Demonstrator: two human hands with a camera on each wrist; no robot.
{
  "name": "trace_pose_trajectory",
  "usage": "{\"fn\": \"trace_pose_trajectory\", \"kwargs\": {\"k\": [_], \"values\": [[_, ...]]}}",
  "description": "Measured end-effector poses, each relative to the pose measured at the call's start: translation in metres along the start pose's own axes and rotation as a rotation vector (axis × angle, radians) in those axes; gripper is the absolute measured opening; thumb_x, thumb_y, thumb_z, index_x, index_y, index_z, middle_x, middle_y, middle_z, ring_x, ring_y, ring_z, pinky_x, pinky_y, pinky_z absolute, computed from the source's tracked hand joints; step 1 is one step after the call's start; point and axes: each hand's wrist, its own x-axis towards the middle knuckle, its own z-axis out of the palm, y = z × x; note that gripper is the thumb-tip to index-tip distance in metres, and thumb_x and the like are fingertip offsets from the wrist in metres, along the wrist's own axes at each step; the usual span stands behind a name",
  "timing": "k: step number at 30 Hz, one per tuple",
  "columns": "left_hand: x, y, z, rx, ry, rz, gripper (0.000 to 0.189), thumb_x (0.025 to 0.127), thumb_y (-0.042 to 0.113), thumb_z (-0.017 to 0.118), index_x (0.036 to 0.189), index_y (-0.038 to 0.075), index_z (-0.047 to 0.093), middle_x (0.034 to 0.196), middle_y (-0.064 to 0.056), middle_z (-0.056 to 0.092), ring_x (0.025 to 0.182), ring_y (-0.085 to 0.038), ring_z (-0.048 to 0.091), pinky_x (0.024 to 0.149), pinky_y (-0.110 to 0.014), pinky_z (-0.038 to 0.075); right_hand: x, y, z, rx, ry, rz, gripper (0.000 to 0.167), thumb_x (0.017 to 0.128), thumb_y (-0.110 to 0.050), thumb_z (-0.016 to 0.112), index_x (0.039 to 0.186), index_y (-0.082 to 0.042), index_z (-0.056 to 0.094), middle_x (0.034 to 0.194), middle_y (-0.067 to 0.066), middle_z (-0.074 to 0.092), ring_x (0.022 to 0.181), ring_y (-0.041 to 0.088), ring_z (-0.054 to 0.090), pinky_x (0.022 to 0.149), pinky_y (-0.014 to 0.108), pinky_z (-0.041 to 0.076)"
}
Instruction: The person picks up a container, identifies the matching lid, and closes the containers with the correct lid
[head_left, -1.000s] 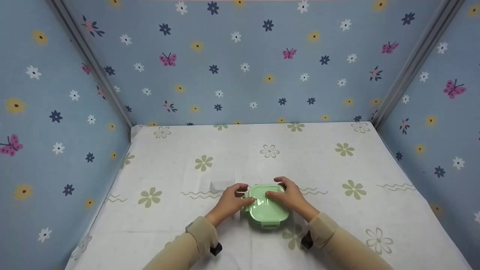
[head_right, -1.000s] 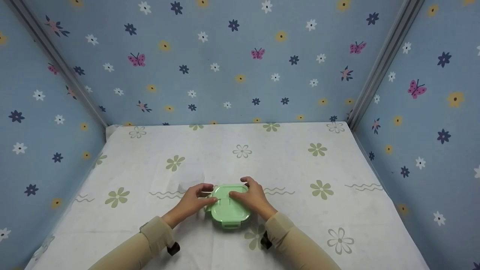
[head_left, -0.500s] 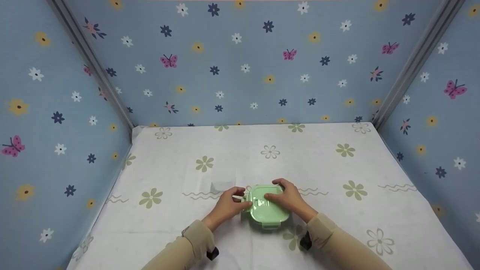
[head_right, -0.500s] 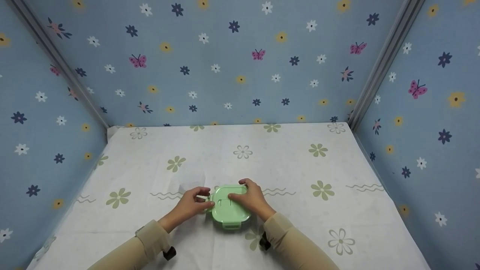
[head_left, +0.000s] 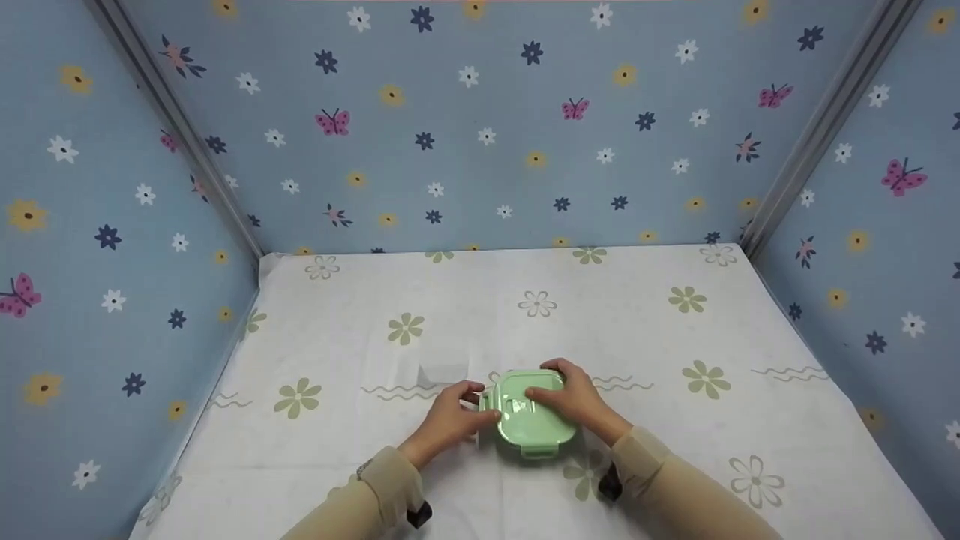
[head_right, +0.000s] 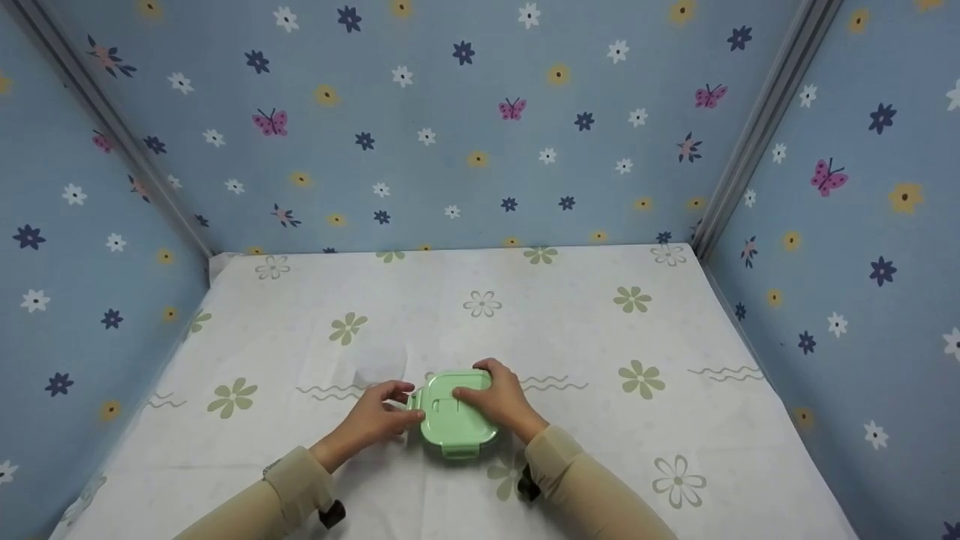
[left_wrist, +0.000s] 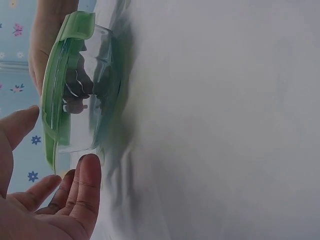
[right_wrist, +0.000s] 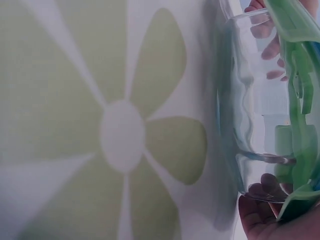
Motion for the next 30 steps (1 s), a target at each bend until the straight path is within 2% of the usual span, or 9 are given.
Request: {"fn": "trace_pose_trajectory", "kwargs": {"k": [3, 11, 18, 23, 30], "values": [[0.0, 0.0, 0.001, 0.001, 0.009, -0.007, 0.064, 0.088, 0.027, 0.089, 0.136, -0.005, 0.063, 0.116, -0.016, 0.069, 0.096, -0.022, 0.069, 0.071, -0.035, 0.065, 0.001, 0.001, 0.001, 0.023, 0.007, -0.01, 0.061, 0.088, -0.034, 0.092, 0.135, -0.004, 0.067, 0.132, 0.012, 0.072, 0.124, 0.029, 0.066, 0.115, 0.053, 0.051], [-0.003, 0.001, 0.002, 0.006, 0.063, -0.02, 0.052, 0.088, 0.028, 0.091, 0.123, -0.003, 0.068, 0.104, -0.012, 0.068, 0.076, -0.016, 0.066, 0.065, -0.03, 0.061, 0.003, 0.007, 0.002, 0.086, 0.006, 0.003, 0.059, 0.087, -0.033, 0.093, 0.132, -0.005, 0.067, 0.129, 0.01, 0.072, 0.122, 0.027, 0.066, 0.115, 0.052, 0.05], [-0.003, 0.005, 0.002, 0.085, 0.109, -0.003, 0.05, 0.084, 0.031, 0.093, 0.116, -0.001, 0.07, 0.098, -0.009, 0.069, 0.08, -0.016, 0.063, 0.069, -0.029, 0.055, 0.004, 0.008, 0.004, 0.121, 0.024, 0.009, 0.056, 0.086, -0.03, 0.094, 0.129, -0.005, 0.069, 0.127, 0.01, 0.073, 0.121, 0.027, 0.066, 0.115, 0.051, 0.049], [-0.004, 0.009, 0.002, 0.116, 0.128, -0.026, 0.05, 0.083, 0.032, 0.094, 0.114, 0.0, 0.071, 0.096, -0.007, 0.068, 0.084, -0.018, 0.06, 0.073, -0.03, 0.051, 0.004, 0.009, 0.006, 0.142, 0.037, 0.026, 0.059, 0.084, -0.03, 0.096, 0.13, -0.005, 0.069, 0.129, 0.011, 0.073, 0.121, 0.027, 0.066, 0.114, 0.051, 0.05], [-0.004, 0.012, 0.004, 0.129, 0.128, -0.034, 0.051, 0.083, 0.031, 0.094, 0.114, -0.002, 0.07, 0.094, -0.007, 0.067, 0.082, -0.017, 0.06, 0.072, -0.03, 0.051, 0.004, 0.012, 0.005, 0.201, 0.07, 0.031, 0.056, 0.083, -0.027, 0.096, 0.127, -0.003, 0.07, 0.124, 0.011, 0.074, 0.114, 0.024, 0.067, 0.104, 0.042, 0.054]]}}
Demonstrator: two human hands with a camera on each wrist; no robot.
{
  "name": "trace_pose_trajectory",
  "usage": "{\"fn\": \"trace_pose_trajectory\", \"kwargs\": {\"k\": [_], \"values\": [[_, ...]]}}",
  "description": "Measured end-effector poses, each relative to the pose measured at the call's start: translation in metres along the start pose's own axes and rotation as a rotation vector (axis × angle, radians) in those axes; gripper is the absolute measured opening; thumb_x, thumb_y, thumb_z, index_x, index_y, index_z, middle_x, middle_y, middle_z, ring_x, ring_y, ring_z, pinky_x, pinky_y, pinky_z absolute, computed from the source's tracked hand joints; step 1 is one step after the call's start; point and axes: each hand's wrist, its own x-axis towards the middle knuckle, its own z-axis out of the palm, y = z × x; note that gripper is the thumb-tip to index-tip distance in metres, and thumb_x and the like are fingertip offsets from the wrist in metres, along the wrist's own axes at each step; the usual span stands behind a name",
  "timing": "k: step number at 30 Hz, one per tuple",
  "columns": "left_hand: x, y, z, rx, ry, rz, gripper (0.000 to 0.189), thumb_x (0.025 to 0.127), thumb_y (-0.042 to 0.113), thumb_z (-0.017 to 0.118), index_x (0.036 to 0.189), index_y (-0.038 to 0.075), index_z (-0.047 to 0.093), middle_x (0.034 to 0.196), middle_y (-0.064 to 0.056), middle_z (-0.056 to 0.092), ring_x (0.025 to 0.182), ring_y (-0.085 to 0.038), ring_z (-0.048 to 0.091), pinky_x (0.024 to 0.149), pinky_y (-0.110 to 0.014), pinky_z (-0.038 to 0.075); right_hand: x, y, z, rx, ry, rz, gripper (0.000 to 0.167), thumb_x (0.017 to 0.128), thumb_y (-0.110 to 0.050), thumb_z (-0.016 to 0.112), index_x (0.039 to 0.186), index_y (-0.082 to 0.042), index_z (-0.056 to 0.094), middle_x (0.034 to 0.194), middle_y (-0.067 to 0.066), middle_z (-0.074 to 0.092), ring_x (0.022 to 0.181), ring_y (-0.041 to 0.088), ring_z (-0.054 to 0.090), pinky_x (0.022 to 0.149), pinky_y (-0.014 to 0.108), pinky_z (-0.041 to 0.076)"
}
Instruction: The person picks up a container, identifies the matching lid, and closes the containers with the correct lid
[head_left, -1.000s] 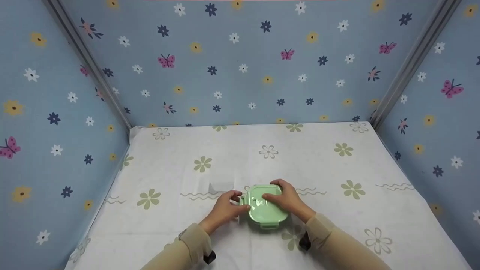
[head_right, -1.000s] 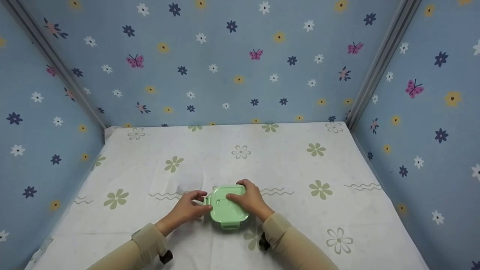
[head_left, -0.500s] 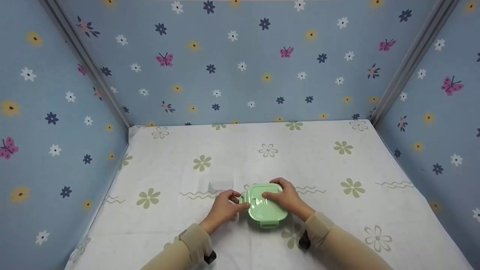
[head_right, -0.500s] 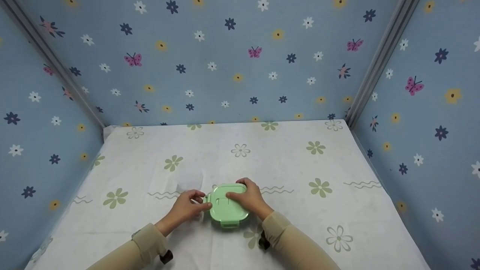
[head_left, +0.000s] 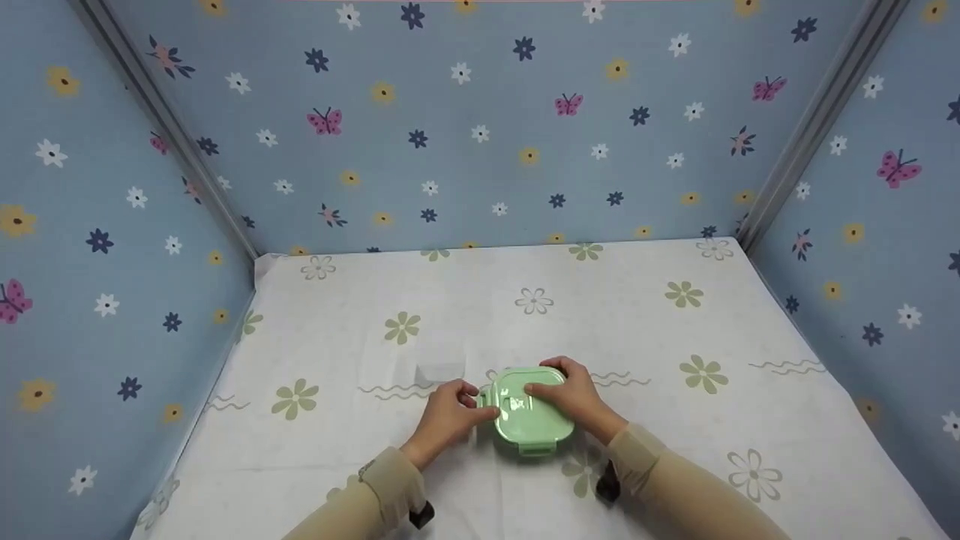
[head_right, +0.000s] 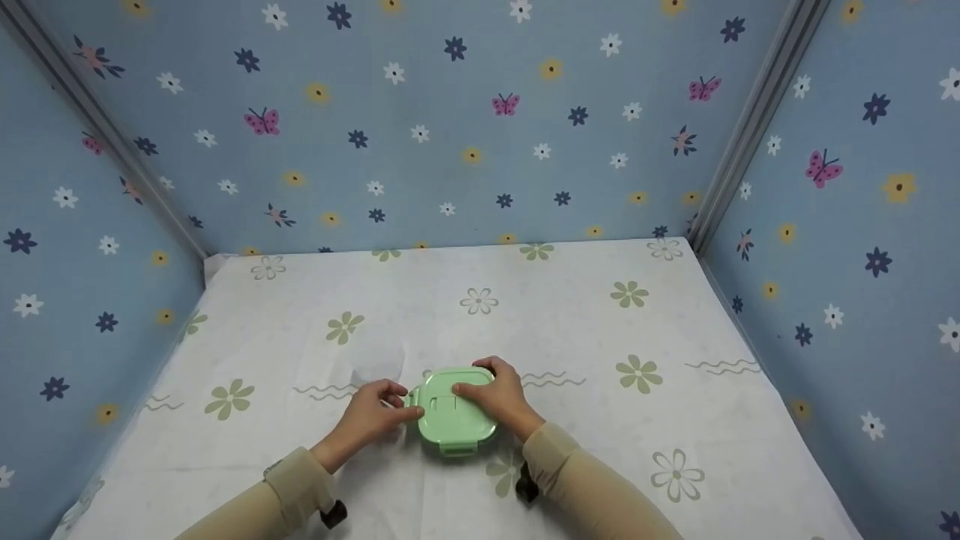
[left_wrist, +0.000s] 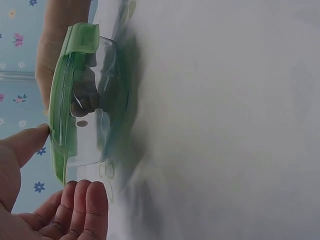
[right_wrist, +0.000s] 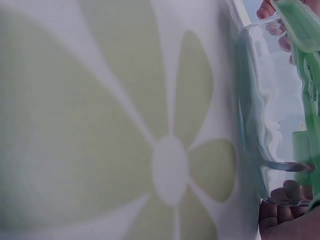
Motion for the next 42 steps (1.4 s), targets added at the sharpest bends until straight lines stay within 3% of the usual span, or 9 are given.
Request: {"fn": "trace_pose_trajectory", "kwargs": {"k": [8, 21, 30, 36, 42], "values": [[0.001, 0.0029, 0.0009, 0.014, 0.002, 0.001, 0.05, 0.081, 0.03, 0.095, 0.111, -0.001, 0.07, 0.092, -0.007, 0.067, 0.082, -0.017, 0.061, 0.072, -0.03, 0.052, 0.0007, 0.0013, -0.0054, 0.042, 0.008, 0.021, 0.048, 0.084, -0.02, 0.091, 0.125, -0.002, 0.072, 0.123, 0.012, 0.075, 0.114, 0.024, 0.068, 0.107, 0.042, 0.054], [0.0036, 0.007, 0.0034, 0.058, 0.006, 0.003, 0.055, 0.08, 0.037, 0.095, 0.11, 0.0, 0.069, 0.092, -0.006, 0.067, 0.08, -0.017, 0.061, 0.07, -0.03, 0.051, 0.0041, 0.0005, -0.0098, 0.061, -0.02, 0.005, 0.043, 0.087, -0.02, 0.09, 0.123, -0.005, 0.072, 0.122, 0.009, 0.076, 0.115, 0.023, 0.068, 0.109, 0.04, 0.053], [0.0046, 0.0032, 0.0087, 0.018, -0.035, -0.024, 0.055, 0.081, 0.038, 0.095, 0.107, 0.001, 0.063, 0.092, -0.006, 0.064, 0.079, -0.018, 0.058, 0.068, -0.029, 0.048, 0.0008, 0.004, -0.0065, 0.097, -0.043, -0.032, 0.043, 0.089, -0.017, 0.089, 0.123, 0.0, 0.071, 0.12, 0.013, 0.075, 0.108, 0.021, 0.067, 0.095, 0.028, 0.054], [0.0056, 0.0002, 0.0069, -0.035, -0.06, -0.052, 0.052, 0.081, 0.032, 0.095, 0.109, -0.001, 0.067, 0.093, -0.008, 0.07, 0.08, -0.017, 0.064, 0.068, -0.028, 0.052, -0.0002, 0.0048, -0.0051, 0.099, -0.035, -0.019, 0.042, 0.088, -0.017, 0.09, 0.123, -0.001, 0.071, 0.119, 0.011, 0.075, 0.108, 0.02, 0.067, 0.095, 0.029, 0.053], [0.0094, 0.0026, 0.0085, -0.042, -0.035, -0.075, 0.049, 0.08, 0.028, 0.097, 0.108, -0.003, 0.07, 0.093, -0.009, 0.073, 0.081, -0.017, 0.067, 0.069, -0.027, 0.054, 0.0009, 0.0034, -0.0049, 0.077, -0.015, -0.015, 0.043, 0.089, -0.016, 0.09, 0.124, -0.001, 0.071, 0.121, 0.012, 0.074, 0.111, 0.021, 0.067, 0.098, 0.031, 0.053]]}}
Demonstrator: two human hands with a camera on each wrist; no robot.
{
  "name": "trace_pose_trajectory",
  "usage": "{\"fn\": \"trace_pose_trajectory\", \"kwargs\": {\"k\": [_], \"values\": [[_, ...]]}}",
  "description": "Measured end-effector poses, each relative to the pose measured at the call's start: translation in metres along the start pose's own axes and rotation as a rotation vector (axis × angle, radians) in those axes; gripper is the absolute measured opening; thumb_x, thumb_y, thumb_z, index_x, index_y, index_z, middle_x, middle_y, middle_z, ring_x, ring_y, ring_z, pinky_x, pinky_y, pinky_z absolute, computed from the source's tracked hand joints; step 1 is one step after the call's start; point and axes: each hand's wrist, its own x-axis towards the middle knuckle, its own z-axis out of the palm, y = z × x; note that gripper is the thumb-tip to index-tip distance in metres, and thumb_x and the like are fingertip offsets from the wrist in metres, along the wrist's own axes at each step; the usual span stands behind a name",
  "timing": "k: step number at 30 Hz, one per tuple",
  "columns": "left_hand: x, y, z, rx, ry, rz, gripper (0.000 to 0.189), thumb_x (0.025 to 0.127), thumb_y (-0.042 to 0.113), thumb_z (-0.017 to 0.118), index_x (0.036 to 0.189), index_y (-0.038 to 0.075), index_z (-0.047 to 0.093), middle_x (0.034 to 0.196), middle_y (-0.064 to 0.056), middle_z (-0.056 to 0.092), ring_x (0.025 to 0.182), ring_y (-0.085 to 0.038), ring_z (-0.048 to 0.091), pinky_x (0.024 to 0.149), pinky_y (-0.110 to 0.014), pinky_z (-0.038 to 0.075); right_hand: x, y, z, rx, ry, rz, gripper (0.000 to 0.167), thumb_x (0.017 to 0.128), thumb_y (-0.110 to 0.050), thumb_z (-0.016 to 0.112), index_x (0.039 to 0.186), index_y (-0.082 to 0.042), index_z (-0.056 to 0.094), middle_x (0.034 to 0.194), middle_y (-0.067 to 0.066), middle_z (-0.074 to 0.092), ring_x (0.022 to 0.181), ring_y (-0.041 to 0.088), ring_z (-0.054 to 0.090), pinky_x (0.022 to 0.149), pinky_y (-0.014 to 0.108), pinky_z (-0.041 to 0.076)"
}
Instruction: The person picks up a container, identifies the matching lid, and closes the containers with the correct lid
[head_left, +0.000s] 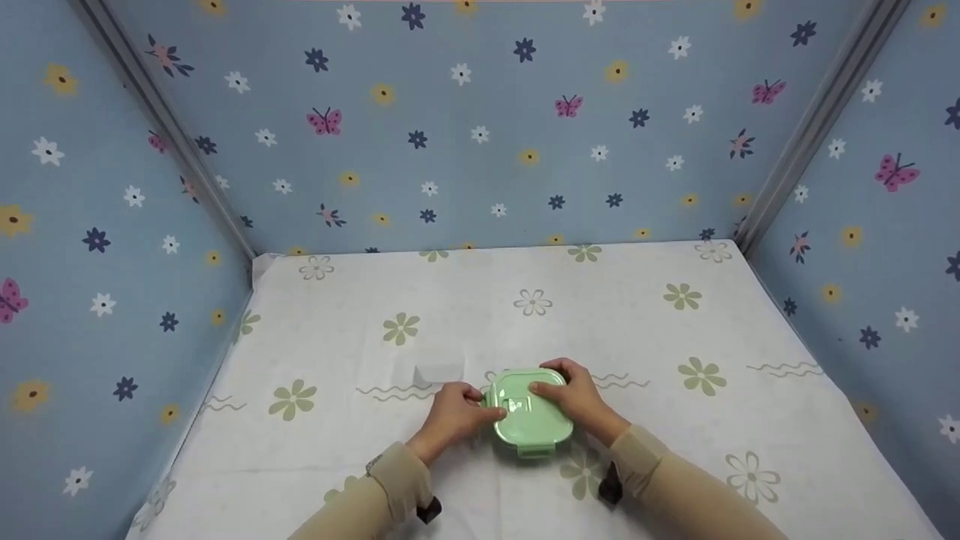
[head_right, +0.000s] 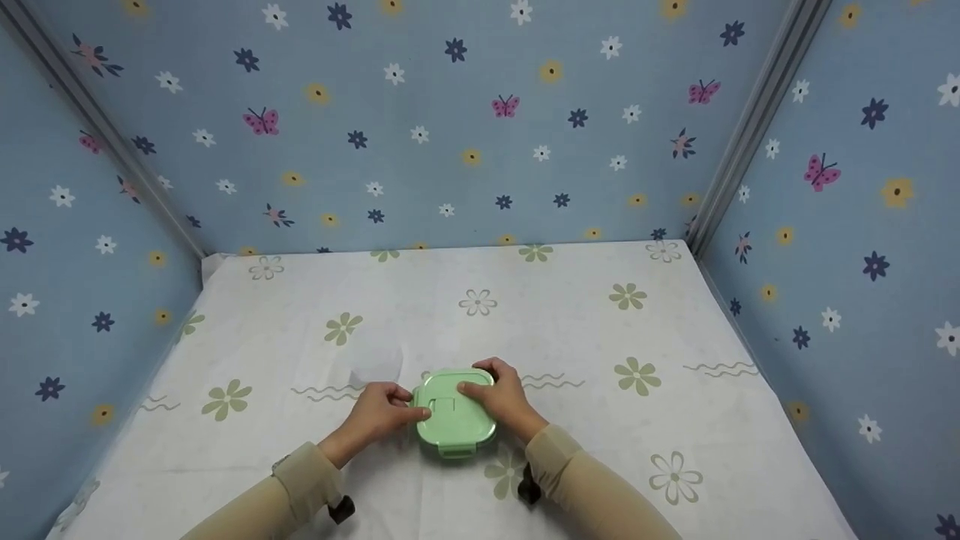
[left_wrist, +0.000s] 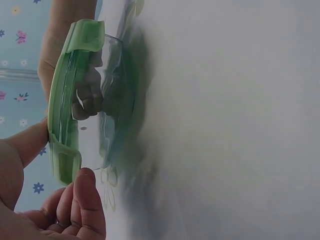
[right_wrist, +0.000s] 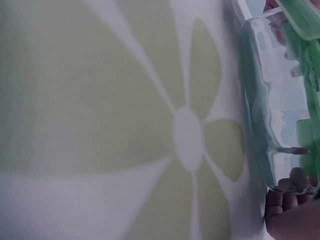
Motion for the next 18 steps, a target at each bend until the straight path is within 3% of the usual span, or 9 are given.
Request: {"fn": "trace_pose_trajectory", "kwargs": {"k": [9, 18], "values": [[-0.0012, -0.0019, 0.0046, -0.075, 0.047, 0.014, 0.041, 0.079, 0.019, 0.097, 0.102, -0.005, 0.073, 0.085, -0.005, 0.071, 0.075, -0.013, 0.062, 0.065, -0.024, 0.052, -0.0003, -0.0019, 0.0008, 0.0, 0.016, 0.024, 0.041, 0.089, -0.016, 0.089, 0.123, -0.002, 0.072, 0.121, 0.011, 0.074, 0.112, 0.022, 0.066, 0.098, 0.031, 0.053], [0.0001, -0.0014, 0.0029, -0.092, 0.049, -0.002, 0.039, 0.079, 0.018, 0.095, 0.103, -0.006, 0.076, 0.096, -0.011, 0.075, 0.082, -0.015, 0.068, 0.072, -0.026, 0.059, 0.001, 0.0002, 0.0047, 0.06, 0.022, 0.015, 0.04, 0.087, -0.013, 0.088, 0.121, 0.0, 0.071, 0.117, 0.012, 0.074, 0.106, 0.021, 0.066, 0.091, 0.027, 0.053]]}}
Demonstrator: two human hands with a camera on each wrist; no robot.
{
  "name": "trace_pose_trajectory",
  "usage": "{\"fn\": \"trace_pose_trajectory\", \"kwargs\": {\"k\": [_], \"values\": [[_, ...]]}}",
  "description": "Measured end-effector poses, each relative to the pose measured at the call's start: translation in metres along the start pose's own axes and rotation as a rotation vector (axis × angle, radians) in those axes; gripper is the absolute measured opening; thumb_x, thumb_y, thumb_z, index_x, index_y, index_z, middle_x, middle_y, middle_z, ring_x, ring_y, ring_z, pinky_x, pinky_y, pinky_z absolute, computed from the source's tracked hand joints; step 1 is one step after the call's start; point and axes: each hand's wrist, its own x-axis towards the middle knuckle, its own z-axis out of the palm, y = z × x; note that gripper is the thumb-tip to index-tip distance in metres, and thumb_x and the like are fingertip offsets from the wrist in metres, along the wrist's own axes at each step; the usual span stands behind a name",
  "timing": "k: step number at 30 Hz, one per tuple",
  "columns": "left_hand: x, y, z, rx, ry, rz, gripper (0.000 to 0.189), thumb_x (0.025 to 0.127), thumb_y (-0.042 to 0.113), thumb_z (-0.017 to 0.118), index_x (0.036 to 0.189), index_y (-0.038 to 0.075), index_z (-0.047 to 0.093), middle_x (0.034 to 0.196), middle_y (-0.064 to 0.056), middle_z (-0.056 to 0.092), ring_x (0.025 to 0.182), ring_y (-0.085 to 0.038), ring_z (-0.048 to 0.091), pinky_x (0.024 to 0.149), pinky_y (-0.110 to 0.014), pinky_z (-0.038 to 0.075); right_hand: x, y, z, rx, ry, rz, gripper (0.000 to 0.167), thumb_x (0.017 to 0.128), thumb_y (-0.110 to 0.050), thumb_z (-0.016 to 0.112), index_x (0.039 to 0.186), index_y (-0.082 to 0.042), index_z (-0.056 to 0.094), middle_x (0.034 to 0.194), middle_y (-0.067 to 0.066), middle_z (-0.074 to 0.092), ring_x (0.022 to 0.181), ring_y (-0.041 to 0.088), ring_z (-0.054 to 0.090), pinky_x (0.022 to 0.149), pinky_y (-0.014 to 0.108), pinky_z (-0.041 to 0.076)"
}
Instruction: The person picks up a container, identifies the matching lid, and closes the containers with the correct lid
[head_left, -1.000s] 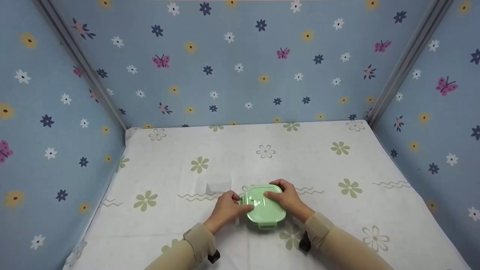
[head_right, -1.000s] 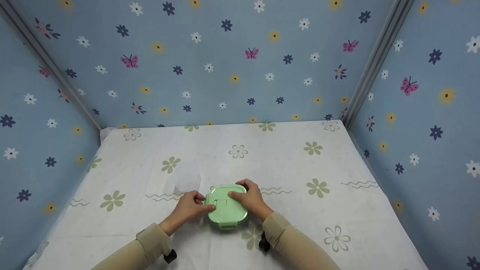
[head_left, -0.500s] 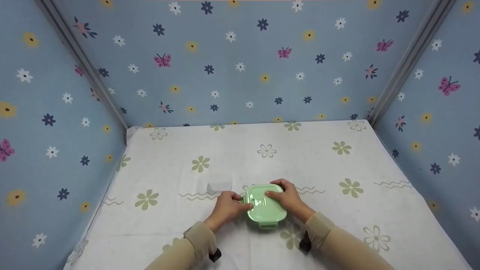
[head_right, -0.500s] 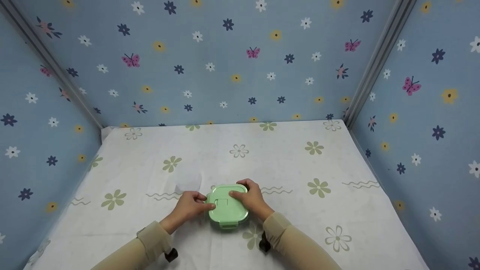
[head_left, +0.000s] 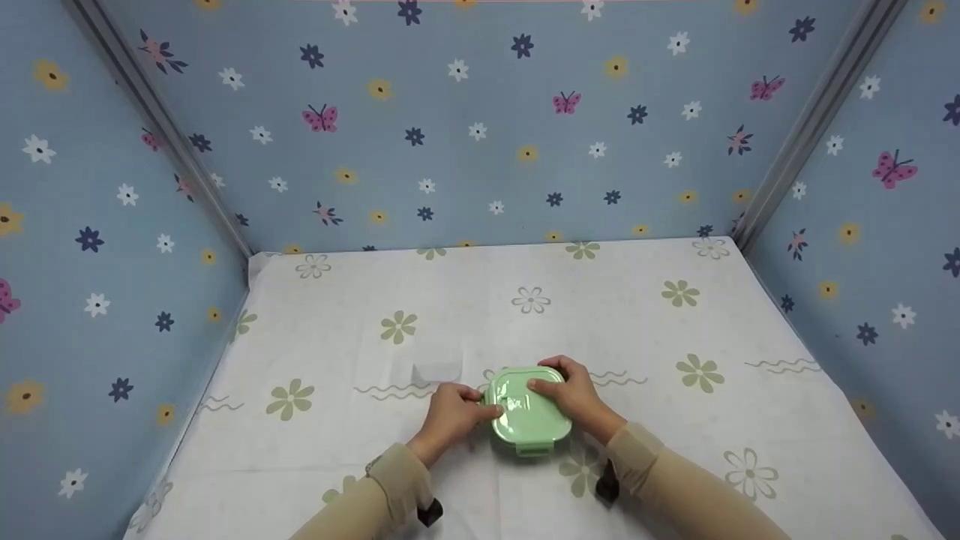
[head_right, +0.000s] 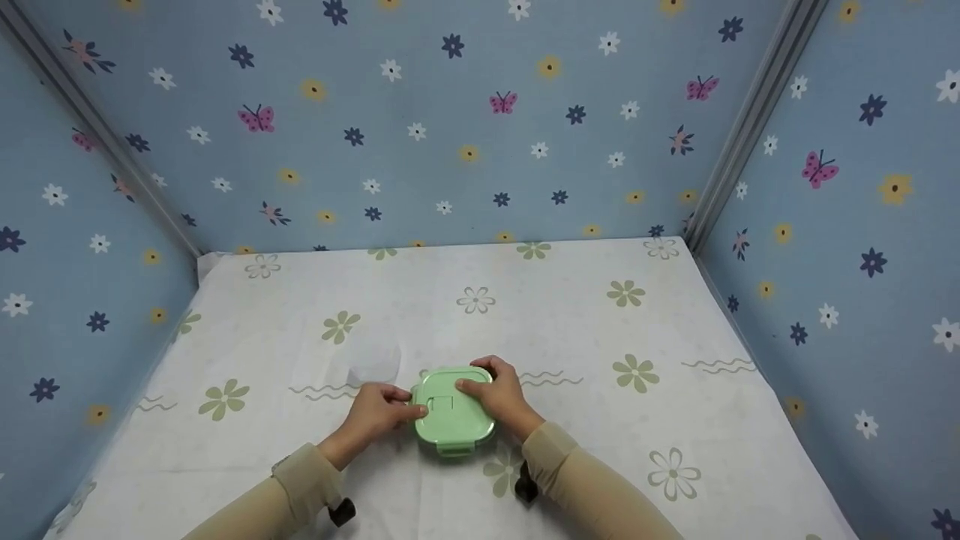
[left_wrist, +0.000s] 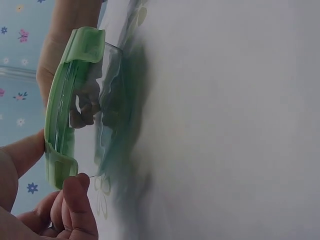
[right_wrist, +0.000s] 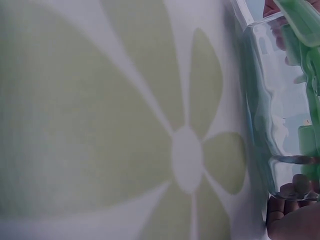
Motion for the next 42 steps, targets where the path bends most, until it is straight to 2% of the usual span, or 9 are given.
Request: {"fn": "trace_pose_trajectory", "kwargs": {"k": [7, 15, 21, 29, 36, 42], "values": [[0.001, 0.0, 0.0, -0.024, -0.01, 0.007, 0.034, 0.079, 0.014, 0.095, 0.098, -0.005, 0.074, 0.086, -0.004, 0.069, 0.076, -0.012, 0.061, 0.067, -0.023, 0.053, -0.002, -0.003, 0.001, -0.021, 0.012, 0.013, 0.04, 0.087, -0.014, 0.088, 0.121, -0.001, 0.071, 0.117, 0.012, 0.073, 0.106, 0.022, 0.065, 0.091, 0.028, 0.052], [0.001, -0.001, -0.001, -0.03, -0.036, -0.003, 0.034, 0.08, 0.015, 0.095, 0.1, -0.005, 0.075, 0.083, -0.002, 0.069, 0.073, -0.011, 0.062, 0.064, -0.022, 0.052, -0.003, -0.001, 0.001, -0.026, 0.011, 0.007, 0.038, 0.089, -0.015, 0.087, 0.121, -0.001, 0.071, 0.117, 0.012, 0.073, 0.106, 0.021, 0.065, 0.09, 0.028, 0.052], [0.002, -0.004, -0.001, -0.068, -0.045, -0.044, 0.035, 0.082, 0.016, 0.094, 0.104, -0.004, 0.076, 0.086, -0.003, 0.07, 0.074, -0.011, 0.064, 0.065, -0.023, 0.054, -0.004, -0.001, 0.001, -0.032, 0.015, -0.015, 0.039, 0.089, -0.015, 0.087, 0.121, 0.0, 0.071, 0.117, 0.013, 0.074, 0.106, 0.021, 0.065, 0.09, 0.028, 0.052], [0.004, -0.009, 0.001, -0.149, -0.065, -0.021, 0.033, 0.083, 0.013, 0.09, 0.104, -0.007, 0.074, 0.082, 0.0, 0.068, 0.069, -0.01, 0.063, 0.062, -0.023, 0.055, -0.001, -0.001, 0.001, 0.02, 0.005, -0.007, 0.037, 0.089, -0.012, 0.086, 0.12, 0.001, 0.071, 0.116, 0.013, 0.073, 0.103, 0.02, 0.064, 0.087, 0.026, 0.053], [0.004, -0.011, 0.004, -0.229, -0.096, -0.042, 0.029, 0.085, 0.012, 0.088, 0.104, -0.006, 0.075, 0.091, -0.002, 0.07, 0.076, -0.009, 0.068, 0.068, -0.023, 0.06, -0.001, -0.002, 0.001, 0.012, -0.001, 0.003, 0.037, 0.09, -0.013, 0.086, 0.121, -0.001, 0.071, 0.118, 0.014, 0.073, 0.105, 0.021, 0.064, 0.089, 0.026, 0.052], [0.001, -0.015, 0.005, -0.222, -0.09, -0.036, 0.034, 0.085, 0.017, 0.089, 0.106, -0.005, 0.075, 0.093, -0.003, 0.072, 0.075, -0.01, 0.067, 0.066, -0.024, 0.059, -0.002, -0.001, 0.001, -0.019, 0.0, -0.006, 0.038, 0.09, -0.015, 0.086, 0.122, -0.001, 0.072, 0.118, 0.012, 0.074, 0.107, 0.021, 0.066, 0.091, 0.028, 0.052]]}}
